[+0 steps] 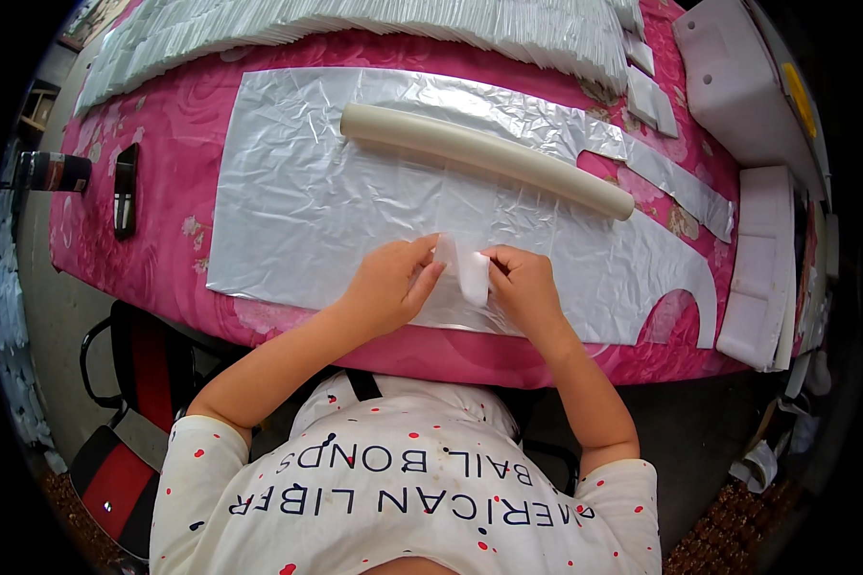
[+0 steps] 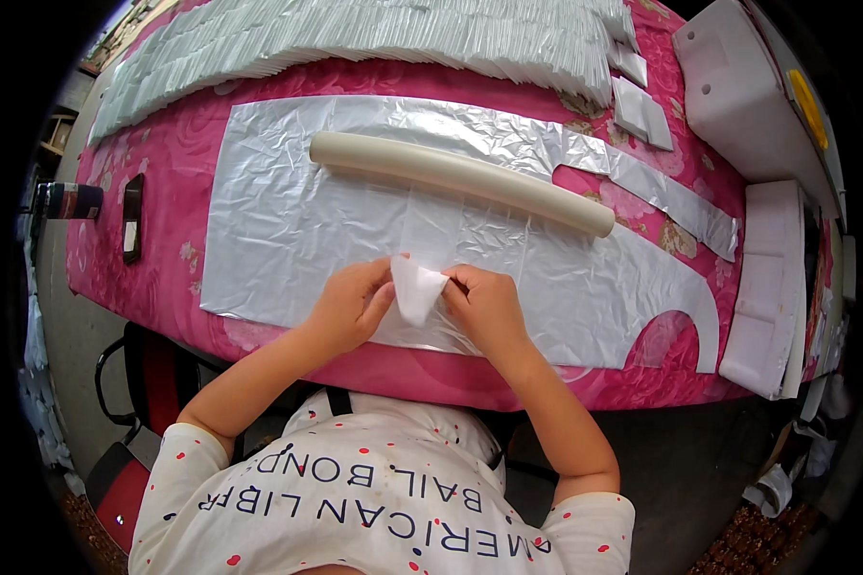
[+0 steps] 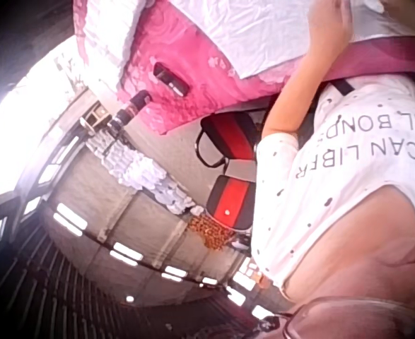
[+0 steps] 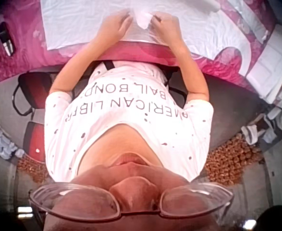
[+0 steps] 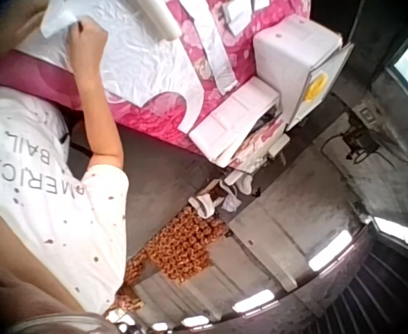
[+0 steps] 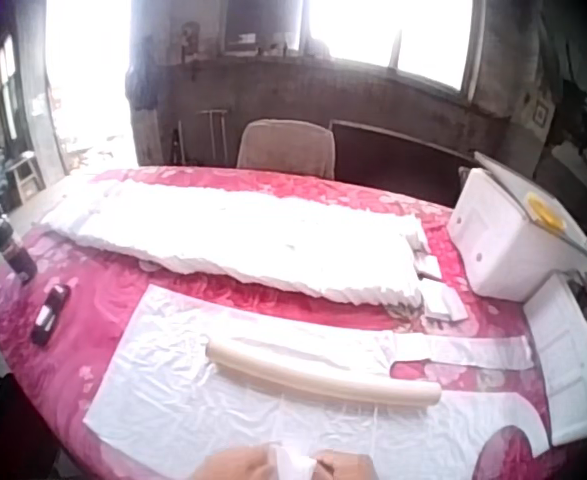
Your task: The person wraps small white rectangular items in clear plastic film on a pink floral tablecloth. They unroll the film, place an item, fold the film around it, and set the wrapped item aside. The process repeats with multiple items.
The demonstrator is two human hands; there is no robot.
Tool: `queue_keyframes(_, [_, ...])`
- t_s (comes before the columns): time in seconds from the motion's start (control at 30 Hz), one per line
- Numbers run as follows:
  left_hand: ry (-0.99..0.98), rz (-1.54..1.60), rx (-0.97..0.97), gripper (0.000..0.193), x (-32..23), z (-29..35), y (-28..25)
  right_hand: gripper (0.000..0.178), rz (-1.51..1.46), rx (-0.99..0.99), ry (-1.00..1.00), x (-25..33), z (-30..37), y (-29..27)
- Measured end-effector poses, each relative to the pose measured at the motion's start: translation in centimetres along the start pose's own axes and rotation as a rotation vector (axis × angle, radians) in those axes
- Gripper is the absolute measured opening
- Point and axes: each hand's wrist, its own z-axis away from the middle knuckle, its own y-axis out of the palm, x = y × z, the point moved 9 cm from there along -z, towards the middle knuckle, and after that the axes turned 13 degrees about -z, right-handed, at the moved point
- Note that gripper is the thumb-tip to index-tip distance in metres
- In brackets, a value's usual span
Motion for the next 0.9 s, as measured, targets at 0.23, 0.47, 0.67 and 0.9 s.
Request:
queue_keyframes(0.23, [0.351, -0.394, -0.283, 0.069, -3.2, 1.1, 0.1, 0.028, -0.148, 0.073, 0.416, -2.8, -2.1, -0.1])
queue_keyframes(0.47, [0.244, -0.681, -0.101, 0.075, -2.2, 0.0, 4.7, 0.023, -0.177, 0.023, 0.437, -3.0, -1.6, 0.1])
queue_keyframes(0.67, [0.254, -0.729, -0.15, 0.069, -2.6, -0.4, 3.8, 0.039, 0.445, -0.306, -0.479, 3.6, 1.3, -0.5])
queue_keyframes(0.9, [0.36, -0.945, -0.291, 0.051, -4.0, -1.3, 2.8, 0.043, 0.575, 0.125, -0.696, 2.4, 0.2, 1.4])
